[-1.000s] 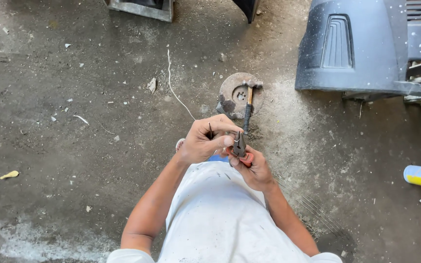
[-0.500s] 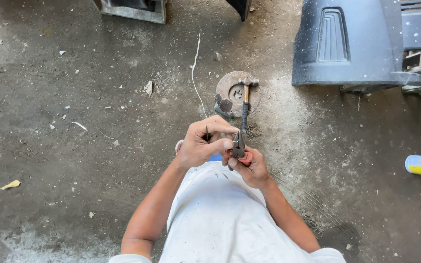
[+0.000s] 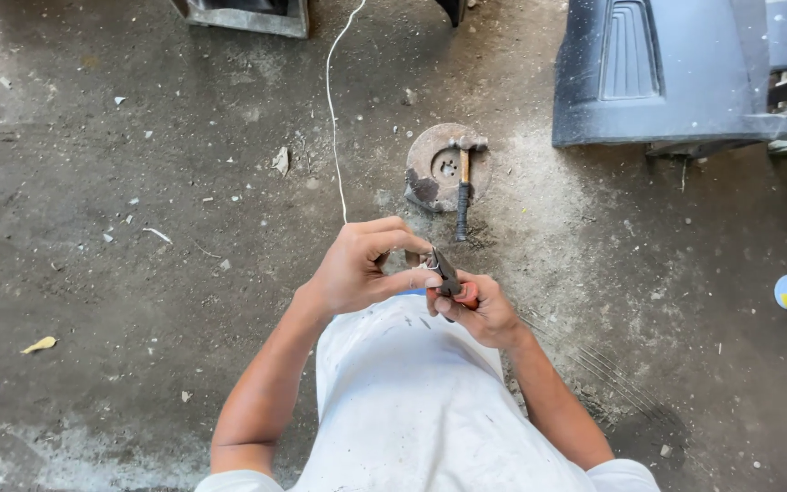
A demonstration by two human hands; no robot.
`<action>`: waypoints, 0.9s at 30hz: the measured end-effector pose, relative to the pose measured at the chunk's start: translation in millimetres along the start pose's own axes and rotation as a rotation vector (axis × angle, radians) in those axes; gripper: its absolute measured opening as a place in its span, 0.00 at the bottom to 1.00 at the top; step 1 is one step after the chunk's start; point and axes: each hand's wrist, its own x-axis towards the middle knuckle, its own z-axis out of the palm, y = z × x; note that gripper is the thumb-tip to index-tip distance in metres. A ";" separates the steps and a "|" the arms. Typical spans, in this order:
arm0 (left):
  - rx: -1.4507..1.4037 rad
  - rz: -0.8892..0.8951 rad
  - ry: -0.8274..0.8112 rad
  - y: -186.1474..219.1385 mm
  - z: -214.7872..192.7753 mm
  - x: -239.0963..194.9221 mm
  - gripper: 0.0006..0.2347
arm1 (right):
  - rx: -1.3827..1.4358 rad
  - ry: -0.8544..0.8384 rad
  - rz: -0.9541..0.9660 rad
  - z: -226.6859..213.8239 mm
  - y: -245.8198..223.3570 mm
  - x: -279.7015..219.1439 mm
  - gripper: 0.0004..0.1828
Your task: The person uses a hammer and pliers to work on a metal wire attached to a circular metal object on the ground. They then use pliers to bend and shape the wire. Finally, they walk over to a black car bumper and use the pliers to adjust a part of it.
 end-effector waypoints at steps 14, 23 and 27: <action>0.016 -0.115 0.005 -8.1 5.8 0.4 0.14 | -0.023 -0.016 0.053 -4.3 3.7 2.1 0.05; -0.043 -0.156 -0.018 -13.4 3.3 -5.3 0.12 | -0.030 -0.050 0.087 -2.0 2.9 3.2 0.05; -0.051 -0.081 -0.025 -15.7 0.3 -5.2 0.11 | -0.072 -0.023 0.087 -2.2 1.2 4.5 0.04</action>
